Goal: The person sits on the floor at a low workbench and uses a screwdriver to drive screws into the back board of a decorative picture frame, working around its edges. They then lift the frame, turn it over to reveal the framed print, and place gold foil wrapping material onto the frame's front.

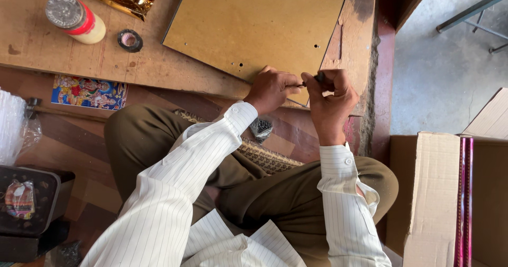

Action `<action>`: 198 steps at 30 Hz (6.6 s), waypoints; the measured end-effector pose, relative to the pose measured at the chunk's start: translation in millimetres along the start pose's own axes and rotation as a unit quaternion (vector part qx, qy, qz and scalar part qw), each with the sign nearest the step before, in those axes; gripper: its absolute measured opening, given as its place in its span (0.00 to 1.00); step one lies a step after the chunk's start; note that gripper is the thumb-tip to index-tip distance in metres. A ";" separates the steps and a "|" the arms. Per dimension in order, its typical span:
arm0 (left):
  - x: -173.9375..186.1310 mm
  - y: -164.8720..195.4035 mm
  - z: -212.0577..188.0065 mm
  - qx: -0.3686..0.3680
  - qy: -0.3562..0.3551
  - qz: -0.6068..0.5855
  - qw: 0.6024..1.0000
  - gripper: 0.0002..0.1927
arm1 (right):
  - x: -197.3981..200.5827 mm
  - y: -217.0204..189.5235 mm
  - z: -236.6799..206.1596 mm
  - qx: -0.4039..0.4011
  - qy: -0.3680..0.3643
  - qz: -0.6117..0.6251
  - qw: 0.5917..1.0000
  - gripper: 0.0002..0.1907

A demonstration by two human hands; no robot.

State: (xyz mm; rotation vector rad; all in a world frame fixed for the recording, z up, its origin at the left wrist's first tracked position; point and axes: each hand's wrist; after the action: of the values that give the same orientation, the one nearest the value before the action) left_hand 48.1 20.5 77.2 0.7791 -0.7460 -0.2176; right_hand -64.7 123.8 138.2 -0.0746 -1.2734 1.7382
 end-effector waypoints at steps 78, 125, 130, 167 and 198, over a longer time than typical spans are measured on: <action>-5.8 -3.8 4.4 0.049 0.017 -0.057 0.997 0.10 | 0.1 -1.3 10.0 -0.050 -0.058 0.077 0.994 0.10; -1.3 3.8 4.0 0.069 -0.033 -0.059 0.995 0.11 | -3.1 2.5 2.9 0.012 -0.001 0.005 1.000 0.07; 3.0 6.5 4.7 0.067 -0.041 -0.051 0.996 0.11 | -5.4 4.2 3.5 -0.009 0.026 0.003 1.000 0.10; -11.8 -1.9 3.7 0.045 0.010 -0.045 0.998 0.06 | -12.0 24.2 -5.6 -0.068 0.070 0.055 0.994 0.21; 72.4 -11.3 -8.4 -0.020 0.119 0.119 0.986 0.03 | -42.9 52.7 -83.6 -0.134 -0.453 -0.343 0.812 0.16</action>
State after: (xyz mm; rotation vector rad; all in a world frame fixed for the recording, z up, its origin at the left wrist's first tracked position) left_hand 107.4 -14.5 103.4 0.6570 -0.6000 0.0748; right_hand -30.1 152.4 40.2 1.0482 -1.8879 0.9122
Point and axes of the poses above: each hand's wrist, its own z-axis towards the middle knuckle, its own x-axis out of the back of the hand, y = z × x, and after that the axes turned 7 degrees about -x, right-handed
